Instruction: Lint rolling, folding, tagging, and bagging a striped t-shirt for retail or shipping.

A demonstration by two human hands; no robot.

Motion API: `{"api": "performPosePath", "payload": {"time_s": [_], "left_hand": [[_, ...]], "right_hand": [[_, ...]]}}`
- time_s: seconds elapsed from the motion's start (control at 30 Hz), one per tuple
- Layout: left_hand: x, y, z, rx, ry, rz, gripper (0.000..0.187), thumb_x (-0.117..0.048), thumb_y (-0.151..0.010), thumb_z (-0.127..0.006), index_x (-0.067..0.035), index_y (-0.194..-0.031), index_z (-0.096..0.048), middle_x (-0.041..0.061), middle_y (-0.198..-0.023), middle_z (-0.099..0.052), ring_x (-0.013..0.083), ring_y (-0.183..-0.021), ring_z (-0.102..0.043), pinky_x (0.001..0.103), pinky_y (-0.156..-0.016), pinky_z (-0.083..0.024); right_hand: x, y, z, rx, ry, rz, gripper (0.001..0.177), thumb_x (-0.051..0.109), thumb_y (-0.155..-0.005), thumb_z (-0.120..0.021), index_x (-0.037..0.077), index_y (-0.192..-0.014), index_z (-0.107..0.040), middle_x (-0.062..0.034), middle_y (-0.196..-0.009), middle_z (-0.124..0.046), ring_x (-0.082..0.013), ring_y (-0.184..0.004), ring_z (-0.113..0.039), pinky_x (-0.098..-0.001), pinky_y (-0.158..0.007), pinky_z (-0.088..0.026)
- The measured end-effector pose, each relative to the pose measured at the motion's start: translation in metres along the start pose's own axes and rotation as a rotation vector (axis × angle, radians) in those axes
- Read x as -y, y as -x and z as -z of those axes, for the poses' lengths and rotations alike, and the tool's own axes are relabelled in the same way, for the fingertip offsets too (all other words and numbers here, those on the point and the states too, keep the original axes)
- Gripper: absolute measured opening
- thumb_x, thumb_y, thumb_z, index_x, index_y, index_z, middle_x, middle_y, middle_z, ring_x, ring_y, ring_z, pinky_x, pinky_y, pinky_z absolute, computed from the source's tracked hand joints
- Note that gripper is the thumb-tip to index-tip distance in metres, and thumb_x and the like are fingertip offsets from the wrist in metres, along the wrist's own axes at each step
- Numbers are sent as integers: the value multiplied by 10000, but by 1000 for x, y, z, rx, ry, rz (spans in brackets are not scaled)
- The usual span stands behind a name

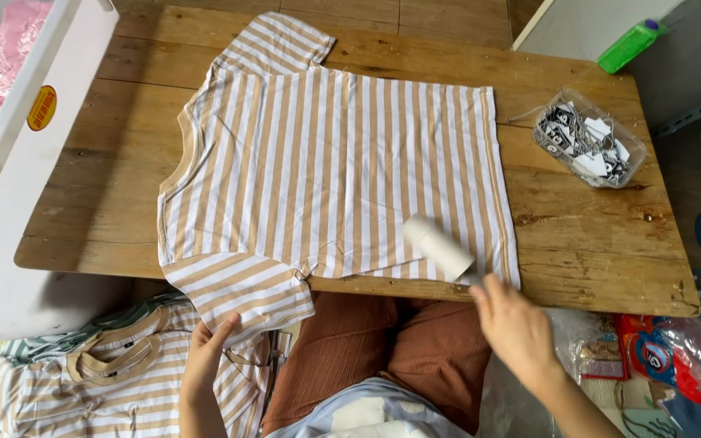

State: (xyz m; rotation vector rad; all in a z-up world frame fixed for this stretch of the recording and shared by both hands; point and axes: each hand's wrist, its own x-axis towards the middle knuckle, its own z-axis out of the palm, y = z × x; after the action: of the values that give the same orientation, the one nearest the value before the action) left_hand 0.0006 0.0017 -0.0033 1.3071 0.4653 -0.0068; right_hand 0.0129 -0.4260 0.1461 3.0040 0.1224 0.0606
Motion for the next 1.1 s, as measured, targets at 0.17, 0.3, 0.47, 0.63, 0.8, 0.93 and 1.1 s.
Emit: {"api": "performPosePath", "payload": {"time_s": [0.17, 0.3, 0.47, 0.63, 0.8, 0.93, 1.1], "left_hand": [[4, 3, 18, 108, 71, -37, 220, -85, -743, -596, 77, -891, -570, 144, -747, -609, 184, -671, -564, 257, -670, -429], [7, 1, 31, 156, 146, 61, 325, -25, -728, -556, 98, -1027, -518, 235, -877, -593, 280, -762, -567, 351, -712, -447], [2, 1, 45, 269, 129, 25, 331, -16, -719, -566, 117, -1014, -500, 252, -872, -601, 279, -715, -590, 344, -640, -480], [-14, 1, 49, 345, 159, -57, 285, -23, -736, -562, 93, -993, -520, 216, -853, -615, 228, -664, -601, 284, -585, -488], [-26, -3, 38, 315, 434, -241, 266, -52, -754, -557, 66, -987, -509, 156, -856, -606, 161, -655, -610, 203, -574, -502], [-71, 4, -5, 212, 539, -292, 322, -106, -766, -555, 62, -1035, -499, 170, -892, -596, 188, -708, -617, 229, -624, -512], [-77, -33, -14, 407, 669, -470, 338, -237, -800, -407, -17, -1055, -433, 182, -748, -609, 209, -488, -644, 363, -505, -580]], "right_hand": [[-56, -11, 0, 94, 113, -482, 386, 327, -994, -189, 45, -941, -448, 4, -458, -466, -128, -325, -447, -223, -297, -366], [-102, -5, -22, -91, 235, -620, 319, 319, -1027, -305, 66, -998, -497, -59, -616, -573, -171, -383, -541, -265, -382, -432], [-111, 1, -27, -205, 207, -570, 287, 266, -969, -416, 14, -1008, -548, -137, -791, -564, -246, -585, -525, -332, -516, -451], [-83, 3, 1, -450, 162, -332, 378, 256, -859, -532, 29, -1159, -573, -155, -1116, -492, -283, -919, -401, -361, -821, -323], [-59, -5, -15, -230, -465, 206, 364, 241, -630, -661, 141, -975, -603, 12, -1039, -580, -156, -954, -517, -362, -940, -364], [-56, -5, -9, -254, -502, 151, 259, 196, -640, -665, 131, -890, -646, 23, -958, -598, -139, -858, -528, -308, -862, -408], [-69, -8, -32, -391, -430, 247, 36, 160, -738, -620, 164, -774, -620, 41, -861, -603, -150, -843, -559, -277, -740, -429]]}}
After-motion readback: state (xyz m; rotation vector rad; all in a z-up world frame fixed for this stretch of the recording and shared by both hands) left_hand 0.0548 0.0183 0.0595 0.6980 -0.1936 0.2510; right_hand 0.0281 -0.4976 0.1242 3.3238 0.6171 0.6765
